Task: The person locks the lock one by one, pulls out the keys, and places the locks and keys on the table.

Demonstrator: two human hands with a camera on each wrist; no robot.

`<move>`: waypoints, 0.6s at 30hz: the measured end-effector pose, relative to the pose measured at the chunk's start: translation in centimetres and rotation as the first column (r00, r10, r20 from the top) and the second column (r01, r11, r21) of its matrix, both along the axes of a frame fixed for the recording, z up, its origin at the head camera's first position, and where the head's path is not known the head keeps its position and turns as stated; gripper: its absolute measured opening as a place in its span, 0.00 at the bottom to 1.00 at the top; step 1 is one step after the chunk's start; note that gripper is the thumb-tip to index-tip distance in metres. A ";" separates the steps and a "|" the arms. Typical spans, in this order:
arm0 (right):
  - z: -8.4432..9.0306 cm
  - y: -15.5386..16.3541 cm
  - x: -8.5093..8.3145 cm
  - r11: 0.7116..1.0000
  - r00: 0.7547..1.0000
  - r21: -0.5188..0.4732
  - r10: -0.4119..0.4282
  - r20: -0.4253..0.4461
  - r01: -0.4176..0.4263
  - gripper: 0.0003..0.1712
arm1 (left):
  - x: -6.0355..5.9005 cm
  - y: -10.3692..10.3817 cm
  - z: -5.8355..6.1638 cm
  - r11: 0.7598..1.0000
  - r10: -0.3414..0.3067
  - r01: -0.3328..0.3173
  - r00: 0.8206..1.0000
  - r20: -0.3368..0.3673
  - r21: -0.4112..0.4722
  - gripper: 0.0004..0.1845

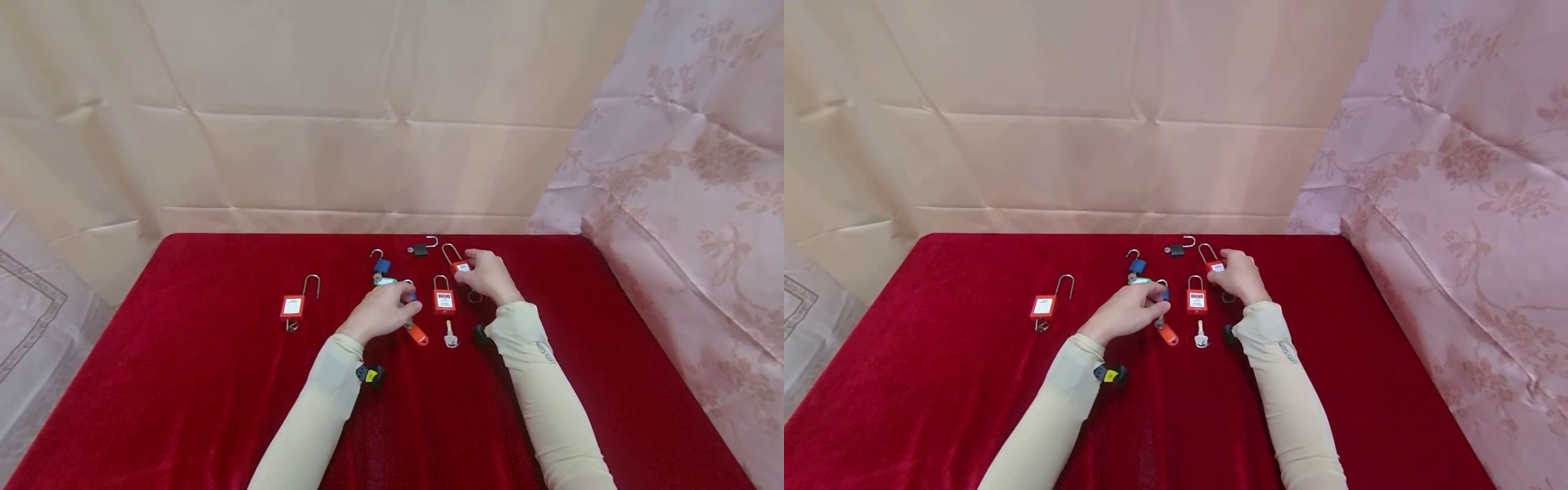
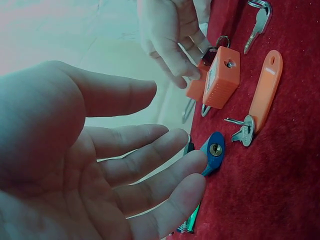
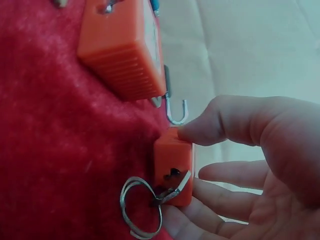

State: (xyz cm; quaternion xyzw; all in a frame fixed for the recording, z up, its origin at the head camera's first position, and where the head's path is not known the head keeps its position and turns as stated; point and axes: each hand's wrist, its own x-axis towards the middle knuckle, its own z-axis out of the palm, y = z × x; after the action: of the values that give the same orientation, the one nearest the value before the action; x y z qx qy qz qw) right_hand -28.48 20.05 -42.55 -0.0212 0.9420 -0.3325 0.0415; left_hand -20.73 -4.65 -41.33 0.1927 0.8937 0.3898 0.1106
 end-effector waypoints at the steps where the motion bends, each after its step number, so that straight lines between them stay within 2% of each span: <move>1: 0.1 0.0 0.1 1.000 1.000 -0.001 0.003 -0.017 -0.003 0.38 | 0.0 0.0 0.1 1.000 0.002 -0.002 1.000 0.006 0.005 0.21; 6: 1.4 -0.3 0.5 0.994 0.996 -0.105 0.019 -0.082 -0.028 0.38 | -0.1 -0.1 0.1 0.999 0.027 -0.026 1.000 -0.008 0.042 0.22; 10: 2.8 -1.2 1.0 0.971 0.992 -0.222 0.059 -0.116 -0.084 0.37 | -0.2 -0.1 0.1 0.990 0.085 -0.082 0.996 -0.019 0.116 0.22; 13: 3.7 -2.1 1.6 0.951 0.981 -0.269 0.112 -0.157 -0.151 0.36 | -0.3 -0.1 0.2 0.972 0.147 -0.141 0.989 -0.018 0.189 0.22; 18: 4.6 -4.0 2.8 0.925 0.959 -0.287 0.192 -0.207 -0.248 0.36 | -0.5 -0.3 0.4 0.925 0.252 -0.242 0.968 0.003 0.294 0.22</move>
State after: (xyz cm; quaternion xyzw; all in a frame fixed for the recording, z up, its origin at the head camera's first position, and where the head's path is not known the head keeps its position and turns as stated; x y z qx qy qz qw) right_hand -25.65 16.08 -37.97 -0.1625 0.8696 -0.4663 -0.0081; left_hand -21.21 -4.96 -40.92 0.0995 0.8453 0.5247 0.0154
